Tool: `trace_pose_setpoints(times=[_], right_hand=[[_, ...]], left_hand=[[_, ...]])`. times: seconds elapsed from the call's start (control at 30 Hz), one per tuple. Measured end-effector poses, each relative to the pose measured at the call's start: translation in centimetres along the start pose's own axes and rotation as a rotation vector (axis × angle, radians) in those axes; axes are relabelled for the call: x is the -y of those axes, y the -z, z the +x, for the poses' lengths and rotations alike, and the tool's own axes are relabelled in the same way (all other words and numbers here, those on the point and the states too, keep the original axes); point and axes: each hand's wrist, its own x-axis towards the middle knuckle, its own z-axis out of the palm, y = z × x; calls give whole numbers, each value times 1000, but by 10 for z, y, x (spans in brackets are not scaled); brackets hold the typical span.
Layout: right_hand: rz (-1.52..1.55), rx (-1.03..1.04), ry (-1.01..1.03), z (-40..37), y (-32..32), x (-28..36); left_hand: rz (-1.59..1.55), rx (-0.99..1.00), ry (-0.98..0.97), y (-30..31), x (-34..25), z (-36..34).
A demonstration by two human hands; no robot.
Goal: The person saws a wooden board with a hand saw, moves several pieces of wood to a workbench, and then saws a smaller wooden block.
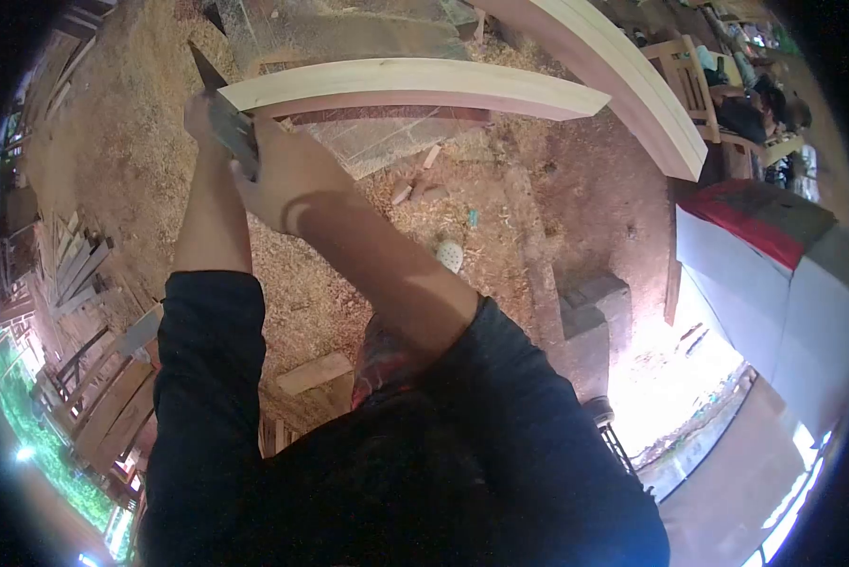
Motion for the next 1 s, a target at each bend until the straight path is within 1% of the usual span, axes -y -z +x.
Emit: trace_pose_setpoints(times=[0.03,0.07,0.1,0.13,0.17,0.23,0.27,0.3,0.37,0.43,0.5,0.53,0.57,0.6,0.63,0.67,0.73,0.83,0.9,0.93,0.97,1.0], right_hand=[[-1,1,6,-15,-1,-15],[-3,-1,9,-32,2,-28],[38,96,-152,-61,17,-35],[80,202,-321,-106,34,-43],[263,71,-131,-156,49,-54],[98,67,-165,-243,70,-80],[104,46,-145,-275,82,-81],[111,28,-122,-289,90,-83],[89,24,-33,-274,80,-101],[43,91,-64,-204,61,-103],[211,153,-125,-98,10,-121],[84,-30,235,-40,-5,-91],[159,-50,165,-8,-10,-55],[103,-27,72,1,-8,-25],[35,1,-22,5,-5,-8],[36,-11,-7,6,-5,-6],[38,-26,39,7,-5,-3],[115,-52,103,-34,0,-23],[58,0,-93,-108,18,-44],[52,58,-95,-152,28,-73],[54,39,-96,-190,42,-76],[57,20,-97,-227,57,-80]], left_hand=[[-4,-28,-7,-2,1,3],[-94,-41,40,-5,3,5],[-184,-58,86,-6,-2,3],[-351,-63,195,0,-37,-15],[-515,-63,309,3,-63,-33],[-597,-85,423,4,-88,-44],[-641,-103,477,4,-92,-48],[-650,-118,462,3,-90,-51],[-665,-127,419,3,-89,-47],[-635,-106,360,4,-73,-33],[-550,-43,367,-7,-63,-41],[-465,-14,366,-1,-60,-36],[-376,6,355,6,-59,-27],[-393,-9,318,10,-55,-19],[-419,-29,289,8,-47,-17],[-445,-49,262,2,-40,-17],[-407,-90,200,-9,-45,-20],[-323,-193,127,-10,-41,-22],[-286,-157,217,-8,-43,-19],[-267,-137,262,-8,-45,-18],[-457,-158,417,3,-100,-43],[-644,-172,575,8,-129,-58]])
